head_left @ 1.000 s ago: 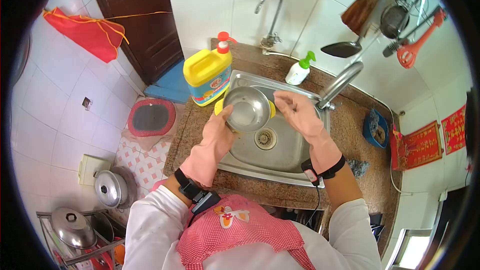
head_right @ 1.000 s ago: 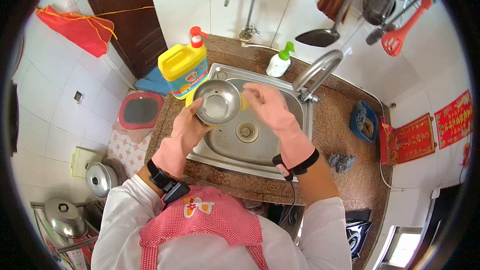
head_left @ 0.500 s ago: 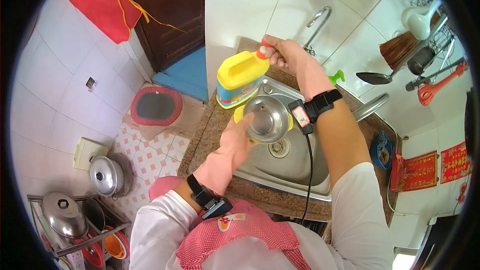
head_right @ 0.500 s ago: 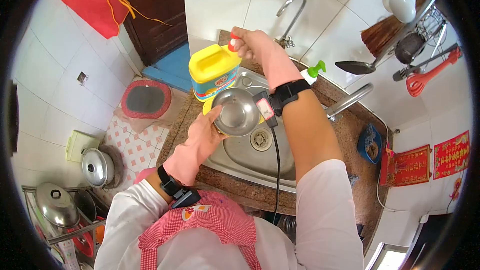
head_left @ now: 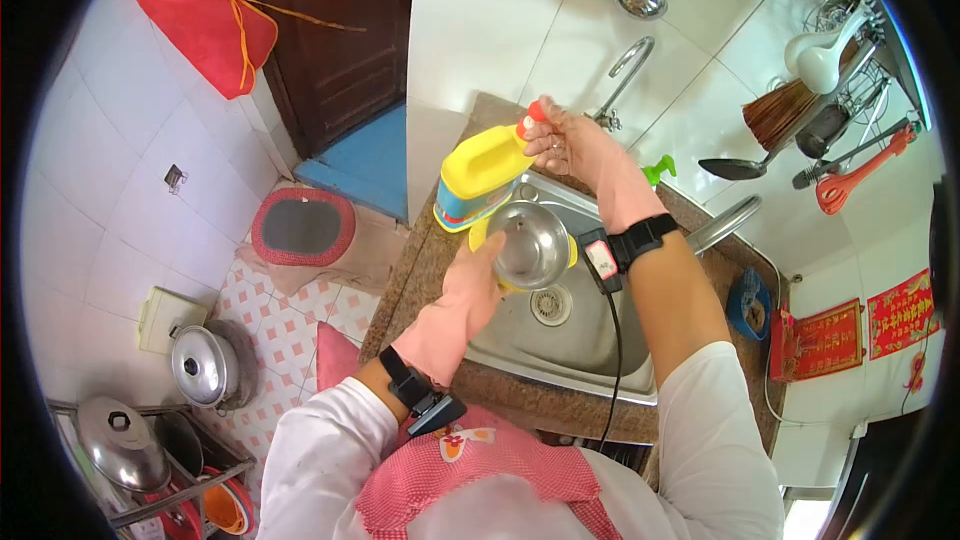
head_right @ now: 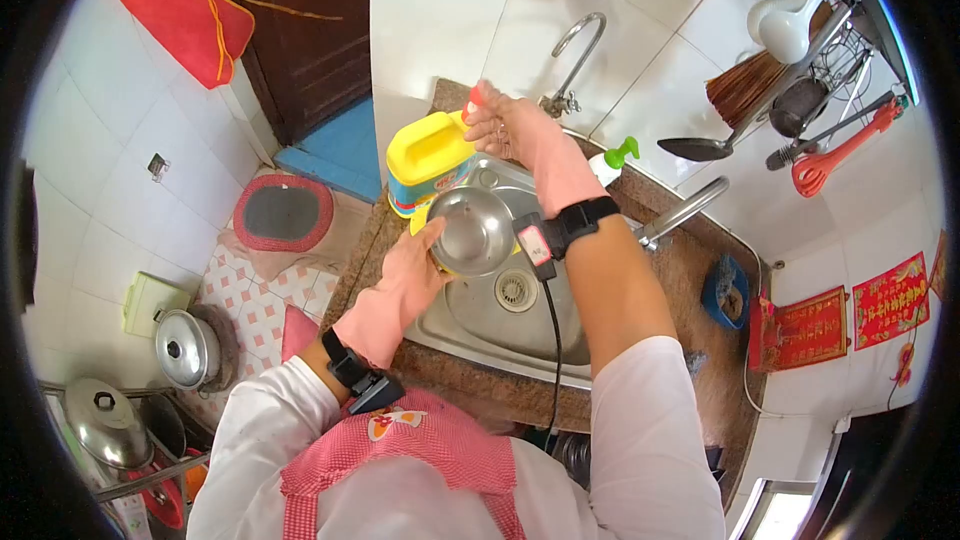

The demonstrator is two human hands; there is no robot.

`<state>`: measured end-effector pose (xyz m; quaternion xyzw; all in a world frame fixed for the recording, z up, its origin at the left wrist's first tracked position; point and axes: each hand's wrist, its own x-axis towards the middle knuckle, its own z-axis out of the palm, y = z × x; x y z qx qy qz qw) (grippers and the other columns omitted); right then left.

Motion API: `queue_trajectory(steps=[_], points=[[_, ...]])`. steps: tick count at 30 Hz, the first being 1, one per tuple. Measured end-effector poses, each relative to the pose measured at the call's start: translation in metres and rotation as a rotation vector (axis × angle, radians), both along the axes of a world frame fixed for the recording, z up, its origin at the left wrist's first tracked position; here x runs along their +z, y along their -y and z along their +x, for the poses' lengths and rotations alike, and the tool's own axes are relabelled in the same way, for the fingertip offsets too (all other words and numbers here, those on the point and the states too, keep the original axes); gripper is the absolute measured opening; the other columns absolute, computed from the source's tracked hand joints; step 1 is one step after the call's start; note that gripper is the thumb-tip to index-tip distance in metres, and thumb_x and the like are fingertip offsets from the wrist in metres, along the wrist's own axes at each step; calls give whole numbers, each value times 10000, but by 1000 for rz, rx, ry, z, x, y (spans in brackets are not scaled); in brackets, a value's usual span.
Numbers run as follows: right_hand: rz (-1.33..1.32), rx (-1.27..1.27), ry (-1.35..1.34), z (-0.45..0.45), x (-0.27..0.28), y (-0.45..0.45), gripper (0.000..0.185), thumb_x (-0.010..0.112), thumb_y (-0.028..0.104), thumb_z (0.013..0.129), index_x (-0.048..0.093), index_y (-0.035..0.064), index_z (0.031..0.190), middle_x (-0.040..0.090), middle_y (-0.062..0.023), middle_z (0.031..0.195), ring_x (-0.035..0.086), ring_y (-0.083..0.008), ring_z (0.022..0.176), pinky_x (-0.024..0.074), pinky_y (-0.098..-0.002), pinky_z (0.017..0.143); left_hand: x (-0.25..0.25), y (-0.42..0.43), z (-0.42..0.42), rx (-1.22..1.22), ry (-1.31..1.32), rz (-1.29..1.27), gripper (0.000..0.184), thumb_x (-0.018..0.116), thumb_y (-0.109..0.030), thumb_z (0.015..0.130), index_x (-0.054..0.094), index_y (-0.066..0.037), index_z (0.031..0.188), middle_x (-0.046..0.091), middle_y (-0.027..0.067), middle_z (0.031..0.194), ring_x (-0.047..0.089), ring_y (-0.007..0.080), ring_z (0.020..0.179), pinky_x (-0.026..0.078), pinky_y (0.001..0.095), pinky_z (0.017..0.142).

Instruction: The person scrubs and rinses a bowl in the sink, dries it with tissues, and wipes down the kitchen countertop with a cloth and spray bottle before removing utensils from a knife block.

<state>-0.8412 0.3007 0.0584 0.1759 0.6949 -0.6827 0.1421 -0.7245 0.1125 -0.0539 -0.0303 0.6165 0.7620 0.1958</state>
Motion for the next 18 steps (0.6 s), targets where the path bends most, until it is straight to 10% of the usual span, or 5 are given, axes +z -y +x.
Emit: queue_trajectory(steps=[6, 10, 14, 18], points=[[-84, -9, -217, 76, -20, -10, 762, 474, 631, 910, 495, -34, 1282, 598, -168, 1185, 617, -225, 1022, 492, -341, 911, -27, -14, -4, 45, 181, 218, 840, 829, -303, 691, 433, -52, 1388, 541, 190, 1267, 530, 341, 1174, 441, 383, 991], [296, -127, -388, 119, -46, 8, 712, 493, 555, 938, 467, -56, 1302, 561, -185, 1251, 593, -268, 1083, 474, -354, 933, -25, -23, -3, -45, 223, 346, 894, 844, -366, 653, 436, -52, 1384, 541, 202, 1283, 513, 337, 1204, 439, 373, 994], [-303, -170, -438, 76, -68, -9, 628, 548, 497, 934, 520, -64, 1214, 599, -185, 1163, 603, -229, 1022, 487, -337, 881, -84, -29, -32, -196, 98, 429, 567, 576, -313, 921, 387, -99, 1411, 502, 143, 1348, 482, 299, 1260, 418, 514, 1012], [-206, -97, -481, 70, -31, -3, 619, 528, 501, 943, 534, -69, 1185, 645, -164, 1055, 609, -218, 984, 500, -338, 853, -89, -24, -43, -221, -18, 340, 370, 344, -221, 1033, 379, -123, 1388, 441, 87, 1409, 453, 290, 1287, 391, 612, 1012]])
